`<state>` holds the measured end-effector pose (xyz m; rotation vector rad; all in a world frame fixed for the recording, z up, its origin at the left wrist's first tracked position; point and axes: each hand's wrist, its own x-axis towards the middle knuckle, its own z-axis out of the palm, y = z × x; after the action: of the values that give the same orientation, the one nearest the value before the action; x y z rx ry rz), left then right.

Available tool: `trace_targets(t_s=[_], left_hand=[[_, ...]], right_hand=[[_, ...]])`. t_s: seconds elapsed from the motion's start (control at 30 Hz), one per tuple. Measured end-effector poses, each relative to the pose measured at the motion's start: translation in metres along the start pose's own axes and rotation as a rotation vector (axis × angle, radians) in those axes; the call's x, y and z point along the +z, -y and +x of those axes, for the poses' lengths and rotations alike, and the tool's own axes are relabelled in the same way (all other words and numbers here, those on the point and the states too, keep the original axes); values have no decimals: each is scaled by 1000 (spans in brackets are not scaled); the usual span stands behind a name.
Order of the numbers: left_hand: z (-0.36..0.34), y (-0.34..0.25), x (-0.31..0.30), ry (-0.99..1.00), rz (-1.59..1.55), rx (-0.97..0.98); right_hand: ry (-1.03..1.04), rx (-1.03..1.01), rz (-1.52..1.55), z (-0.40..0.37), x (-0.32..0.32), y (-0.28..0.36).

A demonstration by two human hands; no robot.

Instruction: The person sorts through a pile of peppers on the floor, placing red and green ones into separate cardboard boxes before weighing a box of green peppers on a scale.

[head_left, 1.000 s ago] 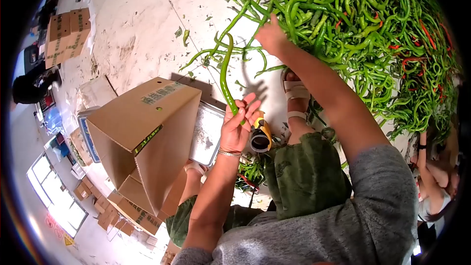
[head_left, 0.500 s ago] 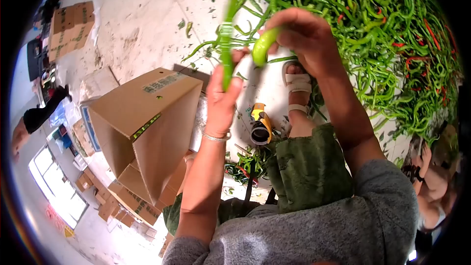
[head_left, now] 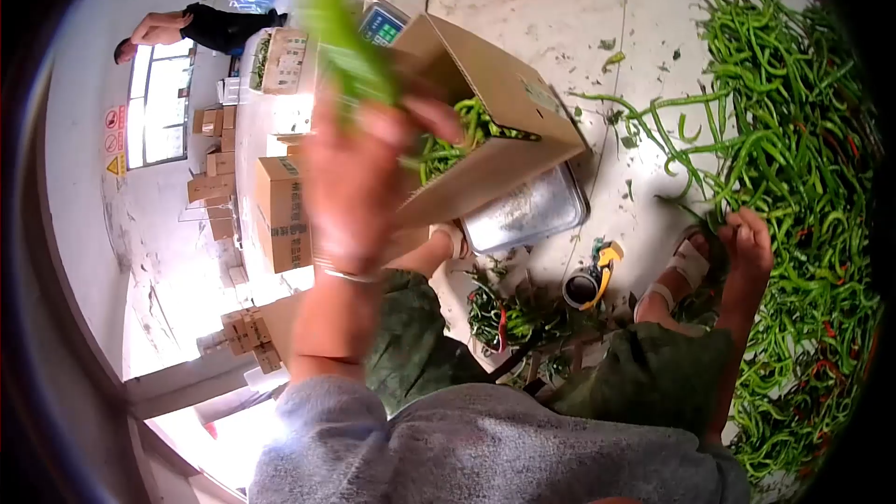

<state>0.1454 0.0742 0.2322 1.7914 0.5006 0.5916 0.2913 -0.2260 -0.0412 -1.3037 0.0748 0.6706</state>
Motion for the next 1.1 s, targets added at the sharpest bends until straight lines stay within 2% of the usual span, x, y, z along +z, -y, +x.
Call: trace_targets(t_s=[0.07, 0.1, 0.13, 0.2, 0.23, 0.3, 0.33, 0.4, 0.43, 0.47, 0.5, 0.53, 0.57, 0.6, 0.63, 0.67, 0.7, 0.73, 0.77, 0.87, 0.97, 1.03, 1.1], left_hand=[[40, -17, -72, -249, 222, 87], [65, -19, -119, -214, 87, 61], [91, -17, -172, -215, 76, 9], [134, -5, -259, -381, 279, -176], [150, 10, -310, -555, 548, -282], [162, 17, -346, -640, 1289, -159], [160, 21, -330, -571, 1042, 86], [146, 18, -232, -398, 495, -46], [137, 18, -183, -222, 562, -160], [118, 16, -111, -74, 579, -70], [87, 13, -47, 41, 595, 44], [67, 23, -20, 166, 508, 15], [36, 20, 21, 297, 431, 12], [12, 31, 43, 376, 208, -42], [3, 41, 59, 508, 204, -44], [-14, 46, 83, 486, 65, -292], [-28, 61, 96, 495, -43, -418], [-41, 66, 112, 426, -145, -637], [-50, 79, 117, 475, -206, -710], [-70, 101, 133, 502, -293, -871], [-73, 114, 148, 535, -286, -876], [-70, 118, 157, 548, -305, -888], [-67, 122, 163, 565, -328, -903]], right_hand=[[-6, 18, -7, -5, 2, 5], [-9, 35, -12, -9, 2, 7], [1, 45, -5, -11, 3, 6], [27, 66, 11, -11, 6, 4], [20, 49, -2, -10, 7, 1], [4, 106, 71, -9, 14, -7], [-59, 137, 98, -15, 9, -10], [-86, 148, -78, -21, 1, -12], [-132, 132, -162, -20, -7, -20], [-135, 16, -313, -27, -2, 1], [-108, 42, -238, -29, -14, -17], [-126, -21, -282, -31, -17, -18], [-146, -39, -67, -30, -23, -35], [-162, -41, -1, -33, -28, -33], [-219, -74, -134, -34, -33, -29], [-281, -98, -268, -38, -39, -21], [-394, -238, -462, -39, -48, -13], [-499, -373, -658, -38, -57, -4], [-595, -506, -855, -36, -66, 5], [-742, -760, -986, -19, -102, 33], [-593, -756, -1051, 11, -108, 47], [-383, -771, -1225, 42, -113, 42], [-394, -800, -1463, 71, -107, 33]])
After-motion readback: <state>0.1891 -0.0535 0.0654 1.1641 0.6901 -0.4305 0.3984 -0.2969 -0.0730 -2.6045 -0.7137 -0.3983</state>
